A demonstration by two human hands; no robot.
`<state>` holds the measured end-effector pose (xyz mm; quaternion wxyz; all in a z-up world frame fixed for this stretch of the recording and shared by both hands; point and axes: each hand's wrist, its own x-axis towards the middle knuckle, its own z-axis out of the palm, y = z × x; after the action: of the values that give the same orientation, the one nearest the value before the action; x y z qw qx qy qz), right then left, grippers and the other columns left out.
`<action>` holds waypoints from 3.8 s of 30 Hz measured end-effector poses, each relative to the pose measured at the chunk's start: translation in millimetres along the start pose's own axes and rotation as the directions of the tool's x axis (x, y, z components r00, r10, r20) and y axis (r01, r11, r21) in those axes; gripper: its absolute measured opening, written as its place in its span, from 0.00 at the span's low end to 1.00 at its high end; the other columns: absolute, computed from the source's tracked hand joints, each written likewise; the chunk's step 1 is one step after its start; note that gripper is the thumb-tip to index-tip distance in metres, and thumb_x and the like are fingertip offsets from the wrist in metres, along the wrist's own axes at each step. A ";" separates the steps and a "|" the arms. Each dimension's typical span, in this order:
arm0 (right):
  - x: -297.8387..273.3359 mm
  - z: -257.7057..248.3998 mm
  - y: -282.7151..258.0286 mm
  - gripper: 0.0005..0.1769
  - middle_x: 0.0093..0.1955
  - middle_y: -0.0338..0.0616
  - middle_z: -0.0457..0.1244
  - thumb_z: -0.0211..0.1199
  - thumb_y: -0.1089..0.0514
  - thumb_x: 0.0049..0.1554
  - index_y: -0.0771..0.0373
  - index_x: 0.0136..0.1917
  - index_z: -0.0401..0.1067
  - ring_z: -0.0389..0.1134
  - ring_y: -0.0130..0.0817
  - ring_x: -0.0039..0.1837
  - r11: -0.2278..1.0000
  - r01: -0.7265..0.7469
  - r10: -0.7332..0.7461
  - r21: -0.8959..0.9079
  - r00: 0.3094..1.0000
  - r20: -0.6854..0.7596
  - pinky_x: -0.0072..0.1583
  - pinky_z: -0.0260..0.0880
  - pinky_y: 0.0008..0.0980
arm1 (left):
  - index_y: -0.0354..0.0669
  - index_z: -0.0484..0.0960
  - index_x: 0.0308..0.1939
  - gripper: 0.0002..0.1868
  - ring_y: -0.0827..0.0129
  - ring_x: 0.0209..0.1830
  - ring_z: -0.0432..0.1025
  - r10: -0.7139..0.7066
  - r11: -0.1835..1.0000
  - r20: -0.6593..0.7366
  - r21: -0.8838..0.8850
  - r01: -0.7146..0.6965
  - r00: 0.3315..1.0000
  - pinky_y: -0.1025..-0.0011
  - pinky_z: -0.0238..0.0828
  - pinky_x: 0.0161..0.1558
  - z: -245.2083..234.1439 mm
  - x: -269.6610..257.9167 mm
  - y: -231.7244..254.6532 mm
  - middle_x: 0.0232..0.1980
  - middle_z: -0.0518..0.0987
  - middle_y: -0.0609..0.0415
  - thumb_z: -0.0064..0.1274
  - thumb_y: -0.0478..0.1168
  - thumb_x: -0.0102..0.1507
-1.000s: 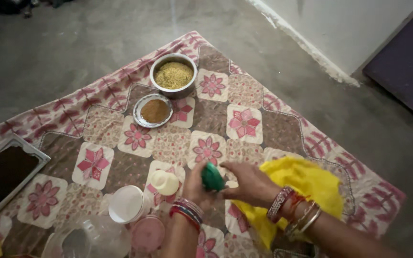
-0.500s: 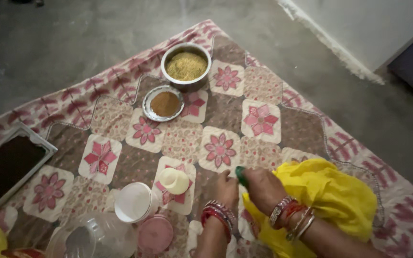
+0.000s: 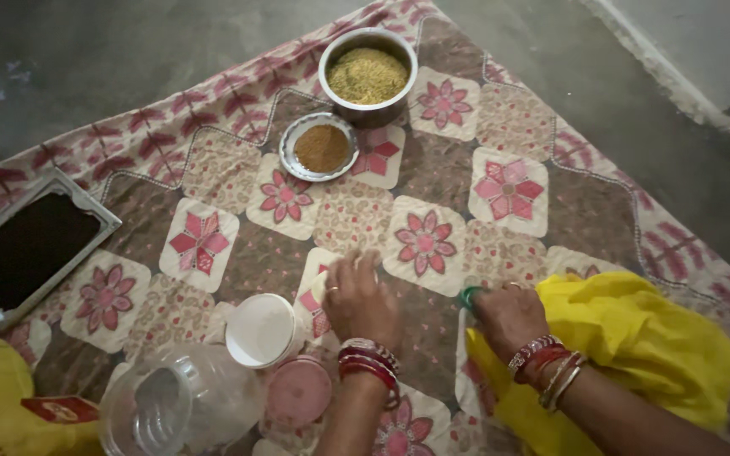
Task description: The person wipes the exterior and interior of several small plastic containers with a yellow cloth, then transfers granular contents from a metal plate into one container and secures its lid. The person handles multiple containers and a cloth on a patterned floor mat.
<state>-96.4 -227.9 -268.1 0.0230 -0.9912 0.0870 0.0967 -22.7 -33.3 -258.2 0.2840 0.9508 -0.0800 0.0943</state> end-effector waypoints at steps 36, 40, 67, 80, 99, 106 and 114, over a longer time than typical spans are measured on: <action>104.6 16.5 -141.9 0.14 0.63 0.57 0.63 0.73 0.57 0.47 0.63 0.46 0.79 0.70 0.54 0.56 0.658 0.437 -0.408 0.613 0.891 -0.198 0.54 0.73 0.43 | 0.36 0.78 0.61 0.26 0.61 0.49 0.76 -0.306 0.381 0.426 -0.765 0.520 0.851 0.67 0.74 0.48 111.7 142.5 -159.6 0.55 0.82 0.44 0.53 0.30 0.58; 123.9 26.2 -135.5 0.10 0.58 0.58 0.65 0.71 0.56 0.49 0.63 0.43 0.78 0.71 0.53 0.53 0.645 0.462 -0.485 0.609 0.863 -0.141 0.55 0.74 0.43 | 0.43 0.75 0.68 0.35 0.52 0.64 0.73 -0.265 0.808 0.328 -0.438 0.394 0.907 0.59 0.70 0.64 143.2 185.9 -152.8 0.64 0.78 0.41 0.58 0.40 0.55; 100.1 34.8 -124.7 0.10 0.60 0.52 0.65 0.73 0.56 0.48 0.60 0.43 0.79 0.72 0.50 0.51 0.608 0.388 -0.326 0.692 0.917 -0.229 0.51 0.74 0.43 | 0.50 0.71 0.65 0.25 0.56 0.74 0.59 0.016 0.960 0.633 0.206 -0.188 0.774 0.60 0.60 0.70 129.2 162.9 -133.9 0.75 0.60 0.51 0.53 0.42 0.63; 24.5 -21.6 -63.9 0.16 0.61 0.50 0.67 0.74 0.60 0.46 0.61 0.47 0.73 0.74 0.49 0.55 0.507 0.624 -0.488 0.595 0.776 -0.399 0.52 0.75 0.39 | 0.47 0.81 0.48 0.16 0.53 0.69 0.62 0.165 0.985 0.483 -0.034 -0.170 0.860 0.57 0.59 0.67 111.2 45.3 -110.1 0.68 0.69 0.50 0.59 0.38 0.55; 8.0 -22.3 -63.8 0.25 0.56 0.47 0.66 0.78 0.49 0.44 0.64 0.44 0.69 0.71 0.44 0.54 0.657 0.376 -0.145 0.653 0.913 -0.380 0.52 0.74 0.38 | 0.51 0.71 0.63 0.34 0.51 0.61 0.70 0.165 0.986 0.766 -0.113 -0.123 0.622 0.57 0.68 0.61 51.7 -91.6 -59.7 0.58 0.77 0.50 0.62 0.38 0.52; 12.2 1.7 -69.7 0.31 0.53 0.45 0.69 0.79 0.45 0.44 0.66 0.53 0.75 0.73 0.37 0.49 0.630 0.100 0.093 0.770 0.975 -0.204 0.50 0.74 0.36 | 0.47 0.71 0.57 0.24 0.50 0.57 0.75 -0.379 0.895 0.380 -0.082 0.439 0.844 0.55 0.71 0.55 41.2 -94.4 -74.6 0.58 0.78 0.48 0.57 0.40 0.58; 26.8 25.2 -85.9 0.28 0.48 0.44 0.73 0.75 0.50 0.47 0.67 0.56 0.76 0.76 0.30 0.46 0.251 -0.093 0.016 0.964 0.996 0.092 0.45 0.79 0.30 | 0.50 0.67 0.68 0.50 0.45 0.64 0.67 0.120 0.978 0.097 -0.181 -0.101 0.988 0.43 0.63 0.60 -14.2 -39.0 -44.2 0.62 0.73 0.46 0.74 0.44 0.43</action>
<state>-60.1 -146.4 -295.5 0.6233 -0.7632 0.1611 0.0552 -53.3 14.9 -278.5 0.3562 0.9199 -0.1557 0.0511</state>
